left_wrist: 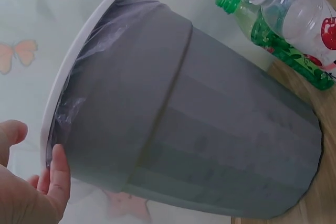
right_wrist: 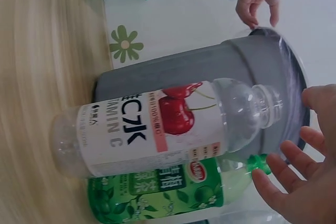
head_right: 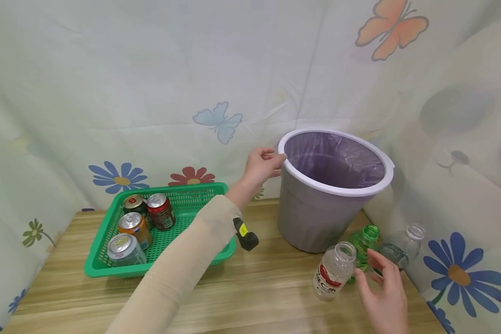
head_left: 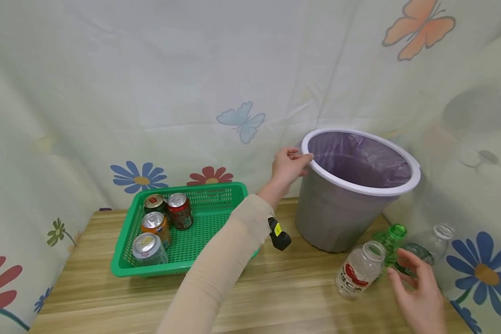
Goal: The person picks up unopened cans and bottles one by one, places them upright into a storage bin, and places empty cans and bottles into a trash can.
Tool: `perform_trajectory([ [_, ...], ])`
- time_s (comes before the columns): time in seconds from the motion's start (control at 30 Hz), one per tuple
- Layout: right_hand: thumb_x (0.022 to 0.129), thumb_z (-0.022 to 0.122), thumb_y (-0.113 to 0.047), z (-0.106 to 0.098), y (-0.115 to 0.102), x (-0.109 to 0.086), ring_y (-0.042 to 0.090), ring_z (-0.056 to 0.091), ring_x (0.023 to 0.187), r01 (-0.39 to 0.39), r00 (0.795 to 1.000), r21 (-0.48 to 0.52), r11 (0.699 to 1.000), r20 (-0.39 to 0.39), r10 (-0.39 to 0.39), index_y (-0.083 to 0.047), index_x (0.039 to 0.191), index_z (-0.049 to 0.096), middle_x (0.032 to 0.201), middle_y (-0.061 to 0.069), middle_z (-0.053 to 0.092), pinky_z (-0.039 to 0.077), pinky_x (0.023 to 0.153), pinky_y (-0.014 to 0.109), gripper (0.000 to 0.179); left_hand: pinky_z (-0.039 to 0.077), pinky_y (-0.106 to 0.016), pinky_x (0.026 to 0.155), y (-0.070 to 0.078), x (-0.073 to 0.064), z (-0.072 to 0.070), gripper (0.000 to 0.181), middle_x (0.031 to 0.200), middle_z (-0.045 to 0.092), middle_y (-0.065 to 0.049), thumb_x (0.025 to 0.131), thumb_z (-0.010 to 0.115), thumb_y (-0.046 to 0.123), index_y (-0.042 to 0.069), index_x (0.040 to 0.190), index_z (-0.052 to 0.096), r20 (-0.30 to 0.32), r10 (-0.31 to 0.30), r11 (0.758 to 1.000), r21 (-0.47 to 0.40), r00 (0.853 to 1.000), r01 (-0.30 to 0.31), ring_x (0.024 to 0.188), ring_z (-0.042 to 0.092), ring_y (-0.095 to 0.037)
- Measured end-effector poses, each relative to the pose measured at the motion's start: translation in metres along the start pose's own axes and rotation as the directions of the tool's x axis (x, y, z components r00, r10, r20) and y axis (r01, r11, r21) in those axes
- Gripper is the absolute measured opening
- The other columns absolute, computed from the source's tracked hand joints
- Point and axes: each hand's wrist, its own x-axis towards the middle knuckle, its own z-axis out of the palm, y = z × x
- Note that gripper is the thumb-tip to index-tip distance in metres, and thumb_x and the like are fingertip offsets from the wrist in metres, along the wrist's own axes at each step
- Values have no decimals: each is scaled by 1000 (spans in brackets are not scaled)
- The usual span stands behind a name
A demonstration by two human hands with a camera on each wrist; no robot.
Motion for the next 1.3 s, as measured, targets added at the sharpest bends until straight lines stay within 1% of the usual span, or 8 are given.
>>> perform_trajectory([
  [0.1, 77, 63, 14, 3, 5, -2, -13, 43, 98, -24, 1000, 29, 999, -10, 24, 2, 126, 48, 114, -20, 44, 38, 75, -2, 53, 55, -25, 59, -1, 1, 6, 42, 90, 57, -2, 77, 74, 14, 6, 114, 55, -24, -11, 1000, -30, 1000, 11, 64, 63, -17],
  [0.27, 77, 62, 15, 8, 15, -6, -11, 45, 100, -60, 998, 66, 996, -27, 62, 1, 129, 45, 113, -26, 41, 38, 76, -2, 57, 55, -24, 57, -4, 4, 12, 42, 89, 55, -2, 75, 75, 10, 5, 112, 54, -42, -26, 998, -64, 999, 23, 67, 62, -15],
  [0.5, 79, 60, 14, 13, 27, -12, -13, 42, 101, -130, 991, 111, 985, -4, 132, 1, 133, 40, 114, -23, 40, 38, 76, -2, 59, 55, -26, 59, -8, 10, 15, 42, 93, 60, -4, 75, 73, 9, 2, 113, 54, -36, -36, 994, -101, 999, 32, 70, 64, -18],
  [0.63, 79, 59, 16, 16, 32, -15, -13, 42, 101, -178, 984, 134, 975, 13, 177, 1, 134, 37, 114, -25, 39, 39, 76, -1, 62, 56, -27, 62, -7, 11, 15, 44, 97, 63, -7, 76, 73, 9, 2, 114, 54, -20, -62, 992, -113, 998, 59, 74, 65, -17],
  [0.8, 77, 58, 18, 21, 36, -20, -10, 43, 102, -157, 987, 172, 972, 2, 159, 2, 135, 35, 116, -24, 39, 39, 75, 0, 64, 56, -27, 65, -6, 11, 15, 44, 100, 65, -8, 76, 73, 9, 2, 116, 54, 7, -92, 987, -130, 996, 92, 78, 65, -17],
  [0.97, 76, 58, 20, 27, 41, -24, -10, 42, 102, -164, 986, 190, 968, 2, 167, 2, 136, 34, 117, -24, 39, 39, 75, 0, 67, 55, -27, 66, -6, 13, 16, 44, 99, 65, -8, 77, 72, 8, 3, 116, 53, 23, -112, 982, -154, 993, 114, 77, 65, -17],
  [1.07, 75, 58, 22, 31, 46, -27, -8, 43, 103, -142, 990, 220, 965, 10, 144, 2, 136, 32, 118, -21, 40, 39, 76, 1, 70, 55, -27, 66, -6, 14, 17, 43, 98, 65, -8, 77, 72, 7, 2, 117, 53, 37, -125, 977, -170, 991, 130, 76, 65, -17],
  [1.3, 71, 57, 27, 40, 58, -32, -7, 41, 105, -108, 993, 279, 954, 74, 91, 3, 140, 25, 121, -19, 37, 40, 79, 2, 79, 56, -29, 68, -6, 17, 17, 41, 96, 66, -9, 78, 69, 3, 0, 116, 55, 65, -144, 966, -207, 987, 155, 74, 65, -18],
])
